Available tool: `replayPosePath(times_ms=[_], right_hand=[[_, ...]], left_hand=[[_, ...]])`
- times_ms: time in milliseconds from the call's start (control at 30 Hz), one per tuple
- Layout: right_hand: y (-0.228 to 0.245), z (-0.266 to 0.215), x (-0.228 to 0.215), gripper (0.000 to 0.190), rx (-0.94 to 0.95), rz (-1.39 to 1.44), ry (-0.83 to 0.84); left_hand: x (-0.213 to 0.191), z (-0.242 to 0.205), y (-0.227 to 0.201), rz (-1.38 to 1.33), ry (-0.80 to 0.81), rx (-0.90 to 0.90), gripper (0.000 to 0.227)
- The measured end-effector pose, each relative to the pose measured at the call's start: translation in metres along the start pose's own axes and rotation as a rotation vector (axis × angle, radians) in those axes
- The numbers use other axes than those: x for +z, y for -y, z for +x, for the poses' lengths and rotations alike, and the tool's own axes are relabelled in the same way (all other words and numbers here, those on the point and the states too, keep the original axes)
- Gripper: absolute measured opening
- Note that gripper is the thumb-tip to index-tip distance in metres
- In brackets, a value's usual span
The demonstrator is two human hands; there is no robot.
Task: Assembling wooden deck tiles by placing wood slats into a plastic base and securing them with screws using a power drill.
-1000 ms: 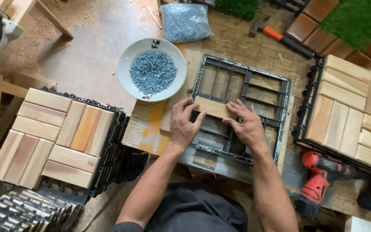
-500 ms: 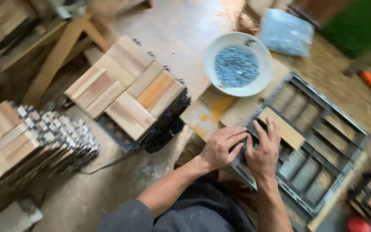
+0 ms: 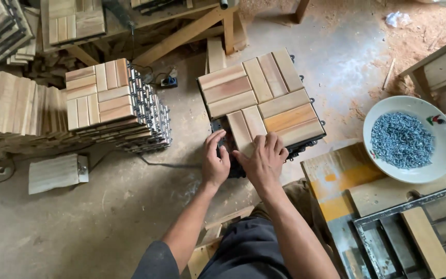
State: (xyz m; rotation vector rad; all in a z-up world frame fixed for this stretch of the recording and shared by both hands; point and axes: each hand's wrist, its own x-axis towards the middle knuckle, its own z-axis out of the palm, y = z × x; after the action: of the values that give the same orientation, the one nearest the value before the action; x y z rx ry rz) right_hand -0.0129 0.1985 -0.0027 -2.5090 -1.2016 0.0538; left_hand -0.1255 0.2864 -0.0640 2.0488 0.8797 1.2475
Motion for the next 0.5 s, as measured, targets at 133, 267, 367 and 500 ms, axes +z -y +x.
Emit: replayPosePath(times_ms=[133, 267, 367, 500], right_hand=[[-0.012, -0.002, 0.033, 0.051, -0.090, -0.114, -0.158], [-0.044, -0.010, 0.017, 0.021, -0.010, 0.282, -0.261], [-0.070, -0.043, -0.049, 0.026, 0.234, 0.805, -0.028], [-0.129, -0.113, -0.091, 0.048, 0.430, 1.169, -0.033]], left_hand=[[0.001, 0.003, -0.001, 0.004, 0.004, -0.034, 0.042], [0.007, 0.018, -0.021, 0.254, 0.001, 0.153, 0.051], [0.021, 0.021, -0.048, -0.102, 0.193, 0.056, 0.065], [0.050, -0.009, -0.093, -0.698, 0.666, -0.326, 0.057]])
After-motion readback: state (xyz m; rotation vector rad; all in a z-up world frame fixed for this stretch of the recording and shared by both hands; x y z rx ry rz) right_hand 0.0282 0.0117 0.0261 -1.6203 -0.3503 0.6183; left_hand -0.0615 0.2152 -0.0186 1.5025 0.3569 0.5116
